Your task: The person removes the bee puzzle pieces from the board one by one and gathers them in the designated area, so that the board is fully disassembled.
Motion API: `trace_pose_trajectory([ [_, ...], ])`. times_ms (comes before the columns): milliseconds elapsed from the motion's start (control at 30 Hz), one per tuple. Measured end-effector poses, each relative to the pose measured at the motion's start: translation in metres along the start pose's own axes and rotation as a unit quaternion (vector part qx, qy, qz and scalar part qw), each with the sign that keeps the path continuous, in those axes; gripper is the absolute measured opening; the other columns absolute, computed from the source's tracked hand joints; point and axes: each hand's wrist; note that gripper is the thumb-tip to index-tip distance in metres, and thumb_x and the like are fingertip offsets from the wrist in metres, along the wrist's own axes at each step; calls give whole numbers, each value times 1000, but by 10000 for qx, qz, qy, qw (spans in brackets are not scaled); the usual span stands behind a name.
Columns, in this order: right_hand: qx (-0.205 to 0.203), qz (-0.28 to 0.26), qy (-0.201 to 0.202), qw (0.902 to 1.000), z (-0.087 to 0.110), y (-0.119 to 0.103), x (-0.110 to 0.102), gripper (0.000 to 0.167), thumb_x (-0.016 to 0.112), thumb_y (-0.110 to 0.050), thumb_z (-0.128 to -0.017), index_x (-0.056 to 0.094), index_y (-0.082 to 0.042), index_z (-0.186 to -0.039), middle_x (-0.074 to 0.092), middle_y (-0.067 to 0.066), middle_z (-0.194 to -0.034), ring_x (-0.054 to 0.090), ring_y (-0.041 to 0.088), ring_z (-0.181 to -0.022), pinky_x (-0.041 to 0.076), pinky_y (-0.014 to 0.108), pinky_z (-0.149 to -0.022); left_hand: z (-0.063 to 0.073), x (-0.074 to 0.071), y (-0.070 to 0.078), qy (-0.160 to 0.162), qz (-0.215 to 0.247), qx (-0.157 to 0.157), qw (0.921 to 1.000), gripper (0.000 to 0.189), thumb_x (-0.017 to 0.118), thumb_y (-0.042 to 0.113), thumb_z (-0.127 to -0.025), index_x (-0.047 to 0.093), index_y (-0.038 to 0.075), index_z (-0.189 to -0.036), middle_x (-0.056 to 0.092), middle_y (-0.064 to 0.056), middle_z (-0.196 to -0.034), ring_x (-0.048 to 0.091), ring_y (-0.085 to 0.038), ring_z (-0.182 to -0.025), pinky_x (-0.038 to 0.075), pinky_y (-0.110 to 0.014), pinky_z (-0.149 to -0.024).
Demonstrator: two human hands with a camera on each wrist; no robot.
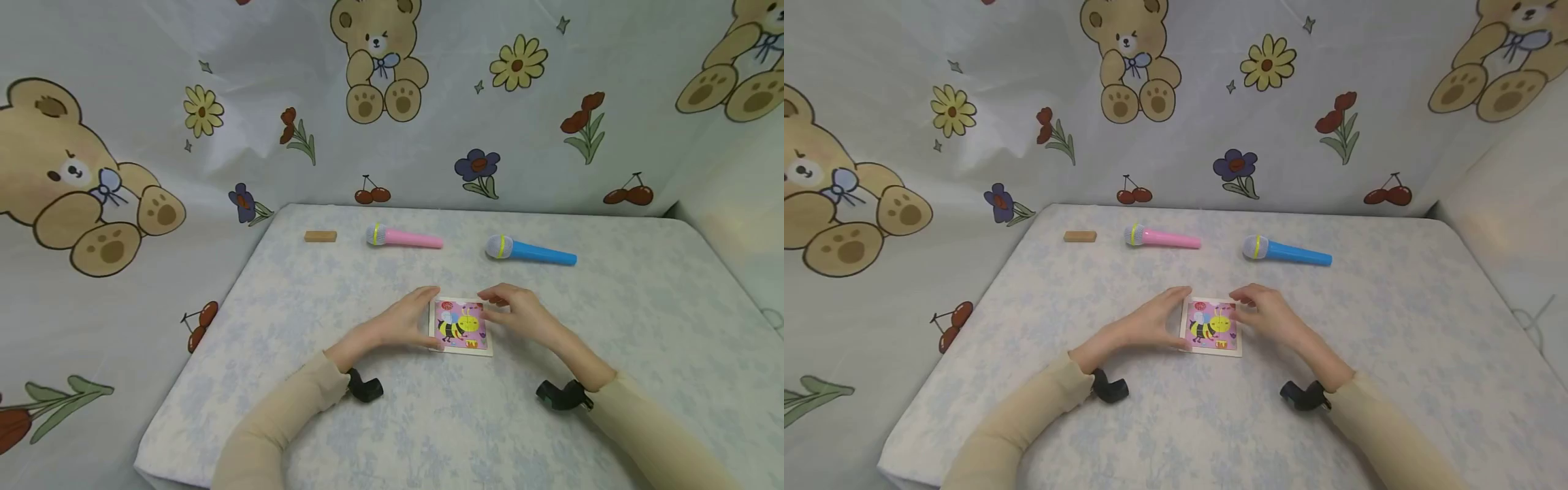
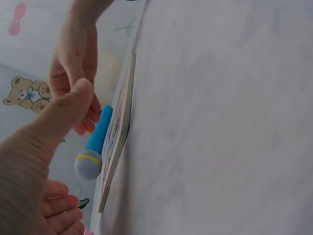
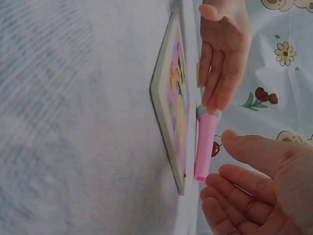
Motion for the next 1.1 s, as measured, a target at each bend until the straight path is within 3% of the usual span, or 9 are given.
trace_pose_trajectory([
  [233,-16,-62,59,10000,0,12,11,30,71,-6,-84,66,2,-112,65,12,-108,59,28,-101,50,45,-86,5,15,-8,-39,117,79,9999,111,78,54,-70,19,3,-150,22,-13,-152,20,-22,-139,20,-31,-111],
  [533,-230,243,136,9993,0,14,18,33,74,-10,-82,65,1,-112,65,8,-104,57,24,-98,47,45,-87,5,21,-11,-101,-12,135,9999,109,75,54,-73,17,2,-150,19,-12,-153,17,-20,-140,19,-30,-111],
  [733,-141,646,-212,9976,-6,11,13,34,76,-14,-81,65,1,-110,63,7,-102,55,22,-94,48,44,-85,4,23,-11,-223,-81,113,9997,109,73,56,-75,15,3,-151,18,-12,-154,15,-20,-141,17,-30,-112],
  [900,-310,1050,-497,9927,-13,9,8,32,77,-15,-80,67,1,-106,63,7,-98,55,22,-90,49,43,-82,3,24,-11,-204,-142,138,9996,109,73,57,-75,15,3,-150,18,-12,-154,15,-20,-141,15,-29,-112],
  [1100,-365,1060,-689,9913,-16,10,6,31,76,-18,-81,66,0,-104,61,5,-95,55,20,-88,49,40,-81,3,25,-12,-157,-166,195,9995,109,73,57,-75,17,1,-150,19,-13,-154,15,-20,-141,15,-29,-112],
])
Point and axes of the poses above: each hand's wrist, its own z-axis away from the middle knuckle, its own x-axis out of the palm, y = z × x
